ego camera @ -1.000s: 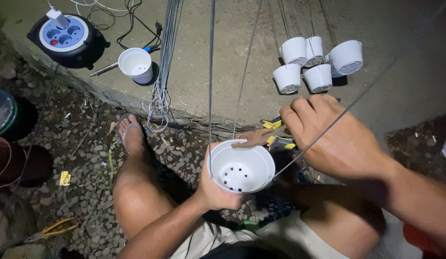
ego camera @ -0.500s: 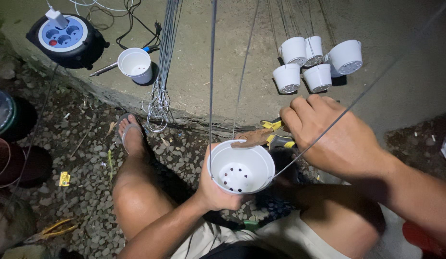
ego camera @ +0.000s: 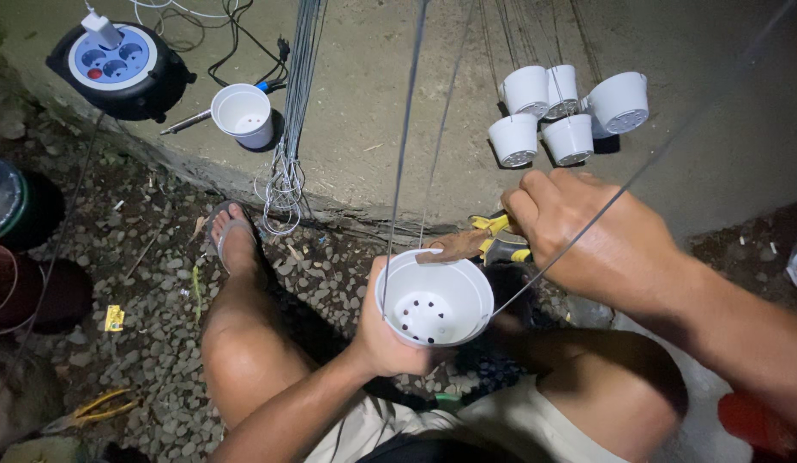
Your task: The person threads metal wires through holes in a white plastic pot and uses pliers to bend and secure the wire ends. The person repeats this process for multiple pots, creating hanging planters.
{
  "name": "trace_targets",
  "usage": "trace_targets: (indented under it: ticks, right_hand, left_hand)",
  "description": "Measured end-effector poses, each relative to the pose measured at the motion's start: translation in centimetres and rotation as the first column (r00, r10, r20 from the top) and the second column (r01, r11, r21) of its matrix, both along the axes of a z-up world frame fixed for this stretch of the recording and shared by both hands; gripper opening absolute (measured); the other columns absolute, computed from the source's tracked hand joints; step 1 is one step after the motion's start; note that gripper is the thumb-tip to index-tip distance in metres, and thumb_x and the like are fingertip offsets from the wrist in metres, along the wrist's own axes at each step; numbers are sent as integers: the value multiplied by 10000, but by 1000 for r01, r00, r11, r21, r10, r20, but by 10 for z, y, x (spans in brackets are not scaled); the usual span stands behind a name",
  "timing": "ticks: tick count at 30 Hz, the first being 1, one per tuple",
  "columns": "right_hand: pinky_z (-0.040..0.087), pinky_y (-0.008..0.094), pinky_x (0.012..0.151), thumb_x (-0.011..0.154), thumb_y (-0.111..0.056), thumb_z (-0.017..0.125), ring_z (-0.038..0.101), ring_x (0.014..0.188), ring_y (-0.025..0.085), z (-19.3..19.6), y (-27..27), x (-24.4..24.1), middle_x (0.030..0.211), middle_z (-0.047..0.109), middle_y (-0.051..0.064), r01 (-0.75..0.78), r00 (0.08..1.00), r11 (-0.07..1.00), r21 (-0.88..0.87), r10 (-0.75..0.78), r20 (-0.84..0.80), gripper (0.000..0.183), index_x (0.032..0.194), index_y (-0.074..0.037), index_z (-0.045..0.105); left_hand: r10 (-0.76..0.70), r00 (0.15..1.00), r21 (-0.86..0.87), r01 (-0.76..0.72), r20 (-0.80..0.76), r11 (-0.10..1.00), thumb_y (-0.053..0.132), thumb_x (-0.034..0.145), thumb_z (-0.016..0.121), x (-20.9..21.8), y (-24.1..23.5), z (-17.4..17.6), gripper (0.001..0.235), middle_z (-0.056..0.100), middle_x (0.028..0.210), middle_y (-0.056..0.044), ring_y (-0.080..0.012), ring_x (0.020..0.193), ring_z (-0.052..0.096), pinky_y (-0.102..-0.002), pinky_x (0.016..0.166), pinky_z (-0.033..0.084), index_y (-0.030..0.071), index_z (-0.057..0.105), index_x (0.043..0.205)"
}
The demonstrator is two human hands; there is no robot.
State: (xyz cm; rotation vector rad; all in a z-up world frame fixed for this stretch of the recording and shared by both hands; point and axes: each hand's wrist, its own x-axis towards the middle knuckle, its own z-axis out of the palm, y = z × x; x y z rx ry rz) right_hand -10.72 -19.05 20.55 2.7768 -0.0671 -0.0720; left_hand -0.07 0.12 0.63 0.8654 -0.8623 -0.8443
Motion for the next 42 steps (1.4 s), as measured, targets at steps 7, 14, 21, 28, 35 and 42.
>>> trace_targets:
  ticks: [7, 14, 21, 28, 35, 42]
  right_hand:
    - [561, 391, 627, 823, -109, 608, 664, 798, 272, -5, -5, -1, 854, 605, 128, 27, 999, 997, 71, -29, 31, 143, 928, -14, 592]
    - [553, 427, 775, 758, -122, 613, 656, 904, 307, -8, -7, -4, 994, 646, 167, -53, 998, 997, 57, 52, 32, 200, 935, -29, 626]
    - [537, 425, 775, 755, -122, 626, 643, 909, 306, -9, -3, -6, 995, 634, 152, -19, 1000, 994, 110, 20, -8, 230, 963, -26, 641]
    - [569, 411, 720, 791, -126, 620, 649, 871, 289, -12, -3, 0, 931, 604, 133, 85, 995, 992, 97, -79, -64, 173, 935, -36, 646]
    - [587, 400, 727, 771, -191, 647, 682, 906, 277, -16, -5, -1, 973, 641, 127, 69, 997, 993, 97, -65, -37, 186, 877, -81, 753]
    - [601, 388, 669, 771, -191, 654, 706, 871, 261, -19, -7, 0, 1013, 645, 112, 121, 985, 992, 39, -115, -130, 203, 923, -116, 766]
  left_hand:
    - [88, 989, 6, -89, 117, 996, 48, 661, 871, 0, -3, -1, 906, 602, 1339, -151, -213, 1242, 617, -367, 1116, 493, -14, 374, 1416]
    - [86, 992, -17, -85, 90, 996, 52, 653, 874, 2, -4, 1, 922, 590, 1350, -152, -217, 1251, 609, -374, 1121, 488, -19, 363, 1417]
    - [104, 990, -17, -102, 100, 995, 43, 686, 879, 1, -3, 1, 892, 597, 1323, -145, -207, 1234, 616, -369, 1114, 494, -12, 359, 1409]
    - [77, 994, -4, -76, 75, 997, 38, 680, 860, 2, -3, 3, 883, 602, 1348, -147, -211, 1246, 621, -371, 1119, 497, -10, 375, 1416]
    - [118, 978, 5, -121, 173, 993, 67, 645, 926, 3, -3, 4, 959, 590, 1357, -149, -221, 1257, 616, -377, 1118, 492, -15, 351, 1408]
    - [130, 974, 4, -133, 184, 991, 74, 614, 935, 0, -3, 1, 988, 579, 1355, -156, -238, 1258, 610, -387, 1127, 479, -22, 351, 1406]
